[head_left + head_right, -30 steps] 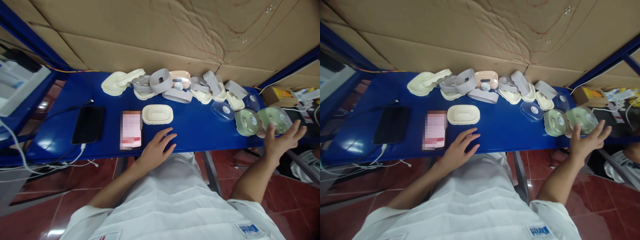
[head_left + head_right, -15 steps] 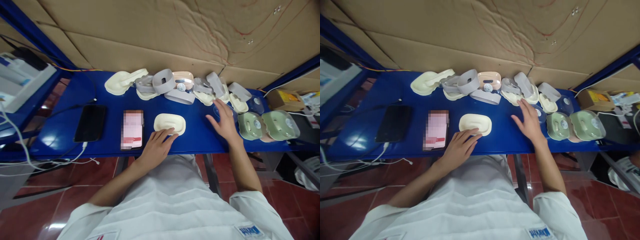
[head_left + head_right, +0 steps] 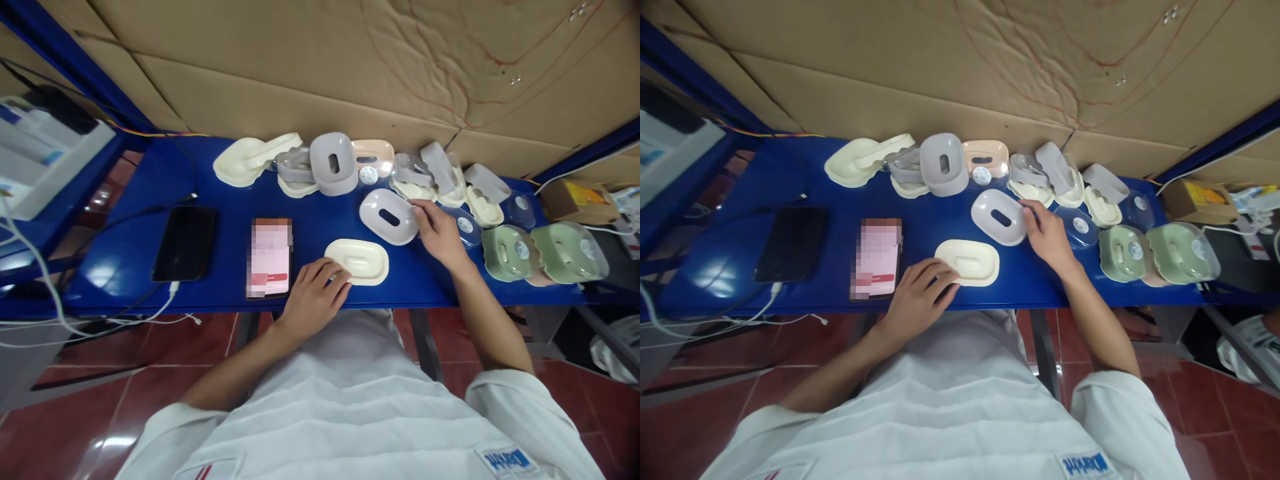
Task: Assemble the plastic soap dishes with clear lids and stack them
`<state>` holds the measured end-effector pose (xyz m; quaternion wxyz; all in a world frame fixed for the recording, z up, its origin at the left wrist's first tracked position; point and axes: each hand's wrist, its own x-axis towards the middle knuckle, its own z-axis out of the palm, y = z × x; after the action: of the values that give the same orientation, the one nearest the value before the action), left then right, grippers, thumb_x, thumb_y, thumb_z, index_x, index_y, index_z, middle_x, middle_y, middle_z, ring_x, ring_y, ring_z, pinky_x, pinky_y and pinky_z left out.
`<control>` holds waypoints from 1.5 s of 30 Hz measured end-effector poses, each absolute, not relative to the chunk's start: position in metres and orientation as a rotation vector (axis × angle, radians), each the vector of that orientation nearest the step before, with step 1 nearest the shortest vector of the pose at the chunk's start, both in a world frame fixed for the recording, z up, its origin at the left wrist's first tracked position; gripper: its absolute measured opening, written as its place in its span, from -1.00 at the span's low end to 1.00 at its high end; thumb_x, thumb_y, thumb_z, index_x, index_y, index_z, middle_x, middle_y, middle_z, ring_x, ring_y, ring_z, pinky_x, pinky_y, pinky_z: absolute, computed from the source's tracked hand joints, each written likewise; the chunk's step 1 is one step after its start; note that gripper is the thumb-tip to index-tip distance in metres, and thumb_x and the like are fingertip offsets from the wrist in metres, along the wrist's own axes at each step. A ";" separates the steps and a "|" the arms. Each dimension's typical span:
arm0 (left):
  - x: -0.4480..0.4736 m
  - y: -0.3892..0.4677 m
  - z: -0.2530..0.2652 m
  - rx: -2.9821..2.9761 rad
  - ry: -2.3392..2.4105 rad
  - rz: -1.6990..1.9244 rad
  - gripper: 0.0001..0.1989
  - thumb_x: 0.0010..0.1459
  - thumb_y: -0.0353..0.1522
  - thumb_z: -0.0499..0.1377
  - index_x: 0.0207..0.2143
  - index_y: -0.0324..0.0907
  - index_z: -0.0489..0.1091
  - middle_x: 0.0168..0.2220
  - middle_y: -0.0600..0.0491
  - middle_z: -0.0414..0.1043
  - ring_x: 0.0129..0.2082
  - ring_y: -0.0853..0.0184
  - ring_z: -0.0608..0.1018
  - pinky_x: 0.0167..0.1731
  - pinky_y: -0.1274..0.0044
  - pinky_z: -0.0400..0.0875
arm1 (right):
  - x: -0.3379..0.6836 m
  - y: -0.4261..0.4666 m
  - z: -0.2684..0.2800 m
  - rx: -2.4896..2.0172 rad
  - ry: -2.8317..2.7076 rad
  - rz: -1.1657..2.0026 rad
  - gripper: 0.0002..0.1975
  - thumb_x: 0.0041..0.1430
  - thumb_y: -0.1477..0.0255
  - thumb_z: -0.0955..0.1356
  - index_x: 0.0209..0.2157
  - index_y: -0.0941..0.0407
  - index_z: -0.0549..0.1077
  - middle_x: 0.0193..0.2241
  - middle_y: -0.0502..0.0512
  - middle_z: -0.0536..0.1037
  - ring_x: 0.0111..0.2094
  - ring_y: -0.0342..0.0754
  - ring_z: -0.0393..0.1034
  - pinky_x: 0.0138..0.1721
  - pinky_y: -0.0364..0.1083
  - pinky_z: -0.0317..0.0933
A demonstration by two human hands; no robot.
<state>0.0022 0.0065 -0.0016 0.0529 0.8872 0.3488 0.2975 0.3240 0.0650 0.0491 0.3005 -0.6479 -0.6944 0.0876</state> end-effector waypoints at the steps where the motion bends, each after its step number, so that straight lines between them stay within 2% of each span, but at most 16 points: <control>1: 0.002 0.007 -0.001 2.706 1.041 0.900 -0.88 0.47 -0.39 0.18 -0.03 -0.13 0.51 -0.05 -0.05 0.62 0.08 0.08 0.60 0.02 0.27 0.47 | 0.330 0.057 0.045 -1.748 -1.822 0.206 -0.40 0.55 -0.03 0.16 0.18 0.11 0.54 -0.10 0.21 0.72 -0.14 0.13 0.65 0.00 0.11 0.52; 4: 0.002 0.007 -0.001 2.694 1.002 0.876 -0.88 0.48 -0.39 0.17 -0.05 -0.11 0.51 -0.07 -0.04 0.62 0.03 0.12 0.62 0.01 0.29 0.47 | 0.337 0.036 0.035 -1.712 -1.864 0.058 -0.41 0.57 0.03 0.16 0.27 0.12 0.49 0.23 0.32 0.58 0.27 0.22 0.47 0.29 0.22 0.35; 6: 0.002 0.007 -0.002 2.681 0.992 0.878 -0.87 0.48 -0.39 0.17 -0.03 -0.12 0.51 -0.05 -0.05 0.62 0.03 0.13 0.63 0.02 0.29 0.49 | 0.332 0.027 0.030 -1.684 -1.982 0.004 -0.44 0.54 0.04 0.24 0.31 0.07 0.47 0.36 0.31 0.45 0.39 0.25 0.34 0.38 0.28 0.24; 9: 0.001 0.006 -0.003 2.669 1.014 0.905 -0.79 0.47 -0.39 0.17 0.10 -0.13 0.48 0.05 -0.10 0.59 0.08 0.10 0.63 0.05 0.28 0.52 | 0.321 0.019 0.027 -1.676 -2.135 -0.045 -0.54 0.50 0.11 0.33 0.24 0.03 0.54 0.28 0.27 0.56 0.31 0.28 0.44 0.37 0.33 0.21; 12: 0.001 0.006 -0.003 2.650 1.044 0.954 -0.62 0.46 -0.38 0.21 0.28 -0.12 0.38 0.24 -0.20 0.48 0.23 0.06 0.57 0.18 0.24 0.52 | 0.309 0.011 0.032 -1.562 -2.167 -0.027 -0.64 0.54 0.25 0.31 0.21 0.06 0.55 0.13 0.22 0.67 0.22 0.18 0.54 0.38 0.28 0.21; 16: 0.002 0.008 -0.001 2.693 1.052 1.003 -0.43 0.43 -0.35 0.26 0.42 -0.17 0.25 0.44 -0.32 0.24 0.43 -0.07 0.39 0.33 0.14 0.45 | 0.284 -0.008 0.038 -1.251 -2.385 0.109 -0.63 0.54 0.38 0.31 0.29 0.04 0.47 0.23 0.15 0.61 0.30 0.08 0.47 0.46 0.22 0.11; 18: 0.001 0.008 -0.002 2.708 1.035 0.978 -0.45 0.44 -0.35 0.25 0.41 -0.17 0.27 0.47 -0.31 0.22 0.47 -0.07 0.34 0.34 0.13 0.44 | 0.270 -0.018 0.035 -1.164 -2.482 0.091 -0.61 0.54 0.44 0.31 0.31 0.05 0.45 0.25 0.14 0.59 0.34 0.08 0.43 0.48 0.23 0.07; 20: 0.001 0.009 -0.004 2.698 0.999 0.935 -0.55 0.46 -0.35 0.23 0.34 -0.15 0.36 0.43 -0.23 0.32 0.47 -0.03 0.35 0.36 0.12 0.43 | 0.260 -0.025 0.029 -1.153 -2.522 0.048 -0.59 0.54 0.47 0.30 0.33 0.07 0.44 0.26 0.16 0.59 0.35 0.09 0.42 0.47 0.23 0.09; 23: 0.000 0.009 -0.006 2.691 0.955 0.890 -0.68 0.47 -0.35 0.21 0.22 -0.16 0.46 0.32 -0.13 0.49 0.42 0.01 0.43 0.37 0.12 0.43 | 0.265 -0.028 0.023 -1.160 -2.554 0.048 -0.57 0.55 0.40 0.29 0.37 0.06 0.41 0.32 0.18 0.52 0.40 0.10 0.36 0.46 0.22 0.11; 27: 0.001 0.009 -0.002 2.737 0.942 0.889 -0.74 0.47 -0.34 0.22 0.14 -0.20 0.51 0.25 -0.12 0.55 0.38 -0.01 0.47 0.34 0.14 0.46 | 0.310 -0.018 0.020 -1.412 -2.356 0.021 -0.51 0.58 0.27 0.22 0.43 0.01 0.32 0.46 0.22 0.32 0.50 0.14 0.18 0.46 0.25 0.12; 31: 0.002 0.008 0.000 2.736 0.946 0.910 -0.75 0.46 -0.35 0.22 0.13 -0.20 0.52 0.25 -0.13 0.55 0.38 -0.03 0.46 0.34 0.12 0.45 | 0.357 -0.010 0.010 -2.073 -1.870 -0.255 -0.30 0.53 0.09 0.24 0.50 0.18 0.20 0.51 0.46 0.17 0.53 0.43 0.02 0.40 0.50 0.05; 35: 0.002 0.008 0.000 2.696 0.892 0.901 -0.74 0.44 -0.38 0.22 0.13 -0.17 0.51 0.24 -0.13 0.55 0.39 0.00 0.46 0.37 0.11 0.43 | 0.369 -0.016 0.004 -2.077 -1.913 -0.216 -0.36 0.48 0.04 0.31 0.43 0.03 0.34 0.43 0.35 0.34 0.43 0.39 0.21 0.36 0.46 0.12; 38: 0.000 0.007 0.000 2.636 0.848 0.946 -0.77 0.43 -0.40 0.24 0.10 -0.13 0.51 0.28 -0.15 0.50 0.38 0.04 0.47 0.35 0.14 0.46 | 0.365 -0.019 0.009 -1.929 -1.980 -0.070 -0.36 0.41 0.00 0.38 0.40 -0.06 0.38 0.46 0.28 0.30 0.46 0.38 0.18 0.38 0.46 0.10; 41: -0.001 0.007 -0.001 2.545 0.880 0.999 -0.68 0.41 -0.39 0.27 0.18 -0.11 0.46 0.41 -0.21 0.31 0.41 0.04 0.43 0.34 0.15 0.48 | 0.352 -0.017 0.016 -1.763 -1.913 0.115 -0.40 0.41 0.03 0.41 0.36 -0.03 0.44 0.40 0.27 0.40 0.42 0.28 0.29 0.40 0.35 0.20; 43: -0.002 0.006 -0.002 2.493 0.922 1.004 -0.52 0.40 -0.35 0.30 0.32 -0.09 0.36 0.48 -0.24 0.18 0.45 0.01 0.38 0.34 0.16 0.49 | 0.334 -0.019 0.020 -1.637 -1.891 0.205 -0.44 0.45 0.10 0.39 0.38 -0.05 0.42 0.36 0.24 0.45 0.39 0.20 0.34 0.41 0.26 0.24; 45: -0.002 0.006 -0.003 2.453 0.962 1.007 -0.35 0.39 -0.30 0.33 0.44 -0.05 0.21 0.51 -0.26 0.10 0.44 0.00 0.39 0.33 0.17 0.51 | 0.309 -0.025 0.022 -1.525 -1.971 0.252 -0.45 0.48 0.15 0.37 0.42 -0.08 0.37 0.39 0.21 0.41 0.43 0.19 0.30 0.44 0.26 0.22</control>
<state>-0.0021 0.0060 -0.0027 0.1598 0.8585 0.3367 0.3523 0.3086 -0.0247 0.0215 0.3129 -0.5782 -0.7475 0.0954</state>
